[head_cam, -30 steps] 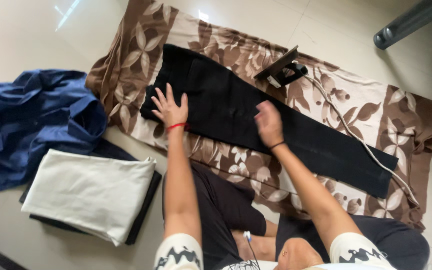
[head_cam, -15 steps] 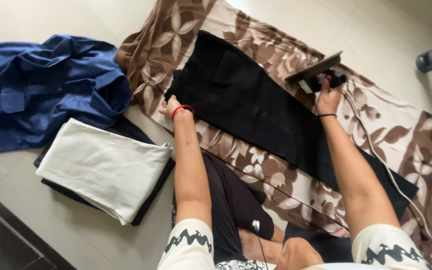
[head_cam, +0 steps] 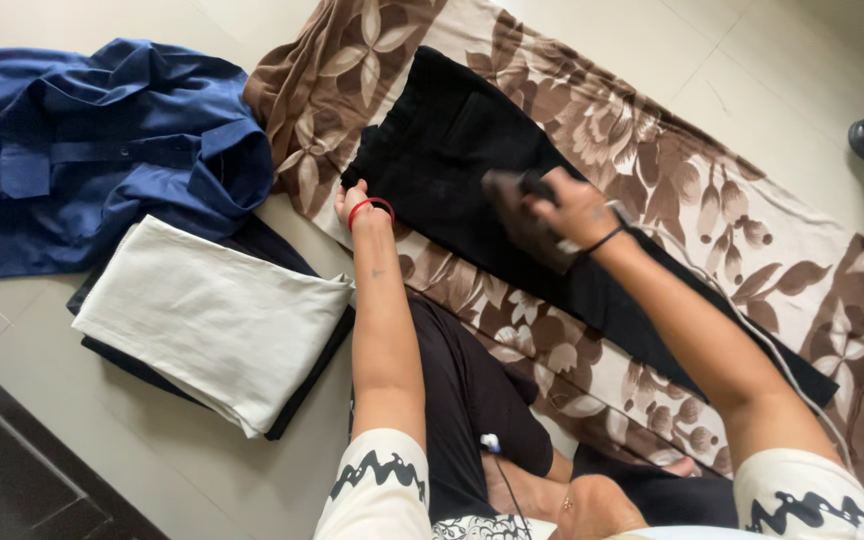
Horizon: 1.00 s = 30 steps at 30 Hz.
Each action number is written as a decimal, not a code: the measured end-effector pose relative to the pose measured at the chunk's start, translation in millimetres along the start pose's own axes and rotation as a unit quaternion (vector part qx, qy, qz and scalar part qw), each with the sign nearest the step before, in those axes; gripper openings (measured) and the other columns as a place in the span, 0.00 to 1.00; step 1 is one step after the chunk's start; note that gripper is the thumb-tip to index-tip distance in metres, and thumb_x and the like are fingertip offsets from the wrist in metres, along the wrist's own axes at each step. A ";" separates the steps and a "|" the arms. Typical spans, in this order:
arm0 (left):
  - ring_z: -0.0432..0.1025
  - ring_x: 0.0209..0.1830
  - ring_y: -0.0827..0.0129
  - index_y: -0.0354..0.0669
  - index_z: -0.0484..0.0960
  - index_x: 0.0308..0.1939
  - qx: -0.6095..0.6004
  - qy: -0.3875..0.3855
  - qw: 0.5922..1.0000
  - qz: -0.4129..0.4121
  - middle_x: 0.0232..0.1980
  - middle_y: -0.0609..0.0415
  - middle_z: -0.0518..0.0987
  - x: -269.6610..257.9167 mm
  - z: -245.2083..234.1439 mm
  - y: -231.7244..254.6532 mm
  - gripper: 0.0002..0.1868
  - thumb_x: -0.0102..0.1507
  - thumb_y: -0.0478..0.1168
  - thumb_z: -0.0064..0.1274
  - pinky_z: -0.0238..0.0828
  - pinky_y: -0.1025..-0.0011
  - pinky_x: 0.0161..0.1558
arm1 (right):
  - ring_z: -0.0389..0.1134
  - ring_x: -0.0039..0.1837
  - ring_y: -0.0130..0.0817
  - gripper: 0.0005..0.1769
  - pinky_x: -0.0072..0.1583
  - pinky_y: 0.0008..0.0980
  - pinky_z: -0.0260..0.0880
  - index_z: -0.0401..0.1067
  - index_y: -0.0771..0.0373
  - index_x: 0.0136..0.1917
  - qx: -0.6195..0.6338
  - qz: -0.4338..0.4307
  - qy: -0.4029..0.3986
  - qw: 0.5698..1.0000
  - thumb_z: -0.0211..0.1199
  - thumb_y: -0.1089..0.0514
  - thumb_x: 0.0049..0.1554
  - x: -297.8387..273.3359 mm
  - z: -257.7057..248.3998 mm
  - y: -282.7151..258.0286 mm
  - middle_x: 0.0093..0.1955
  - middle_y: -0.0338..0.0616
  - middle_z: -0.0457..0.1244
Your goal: The person irons a pair of black trousers and a black t-shirt on a floral-patterned mat laid on the floor. They use a handheld iron to smooth the fabric, folding the trousers and then the t-shirt after ironing.
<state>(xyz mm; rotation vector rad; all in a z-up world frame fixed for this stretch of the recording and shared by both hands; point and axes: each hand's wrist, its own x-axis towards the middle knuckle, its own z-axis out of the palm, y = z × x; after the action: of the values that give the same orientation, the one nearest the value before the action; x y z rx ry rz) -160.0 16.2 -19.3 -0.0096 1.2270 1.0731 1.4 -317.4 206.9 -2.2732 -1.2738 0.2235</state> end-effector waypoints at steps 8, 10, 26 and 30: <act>0.76 0.51 0.52 0.49 0.77 0.58 -0.046 -0.056 0.995 -0.063 0.54 0.42 0.80 8.0 -1.5 9.9 0.26 0.60 0.20 0.52 0.79 0.51 0.53 | 0.72 0.48 0.58 0.22 0.48 0.53 0.71 0.69 0.59 0.56 -0.078 0.048 -0.054 0.994 0.67 0.43 0.57 -8.5 61.6 -28.9 0.44 0.57 0.70; 0.76 0.51 0.52 0.49 0.78 0.57 -0.059 -0.069 0.992 -0.085 0.54 0.43 0.80 6.7 1.2 10.6 0.23 0.61 0.22 0.51 0.79 0.50 0.54 | 0.72 0.48 0.58 0.22 0.49 0.52 0.71 0.69 0.58 0.56 -0.078 0.036 -0.067 0.994 0.67 0.43 0.57 -7.2 60.3 -31.7 0.44 0.57 0.70; 0.75 0.54 0.52 0.48 0.79 0.52 -0.085 -0.158 0.972 -0.152 0.54 0.45 0.80 13.4 1.1 13.3 0.15 0.68 0.27 0.43 0.76 0.48 0.59 | 0.72 0.49 0.54 0.22 0.49 0.50 0.72 0.71 0.59 0.57 -0.049 -0.042 -0.105 0.992 0.69 0.46 0.55 15.6 79.8 -66.0 0.46 0.52 0.71; 0.76 0.52 0.51 0.45 0.80 0.51 -0.065 -0.187 0.971 -0.136 0.52 0.44 0.81 14.9 1.1 12.1 0.15 0.67 0.27 0.43 0.77 0.49 0.58 | 0.72 0.49 0.54 0.22 0.50 0.50 0.72 0.71 0.59 0.56 -0.072 -0.014 -0.099 0.992 0.69 0.45 0.55 21.4 85.8 -73.7 0.47 0.53 0.70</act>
<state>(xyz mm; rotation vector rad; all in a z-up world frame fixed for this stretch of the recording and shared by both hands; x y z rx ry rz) -168.0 33.1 -23.8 -0.0716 0.7890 0.8644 -74.8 -237.7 174.1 -2.3998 -1.4647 0.3672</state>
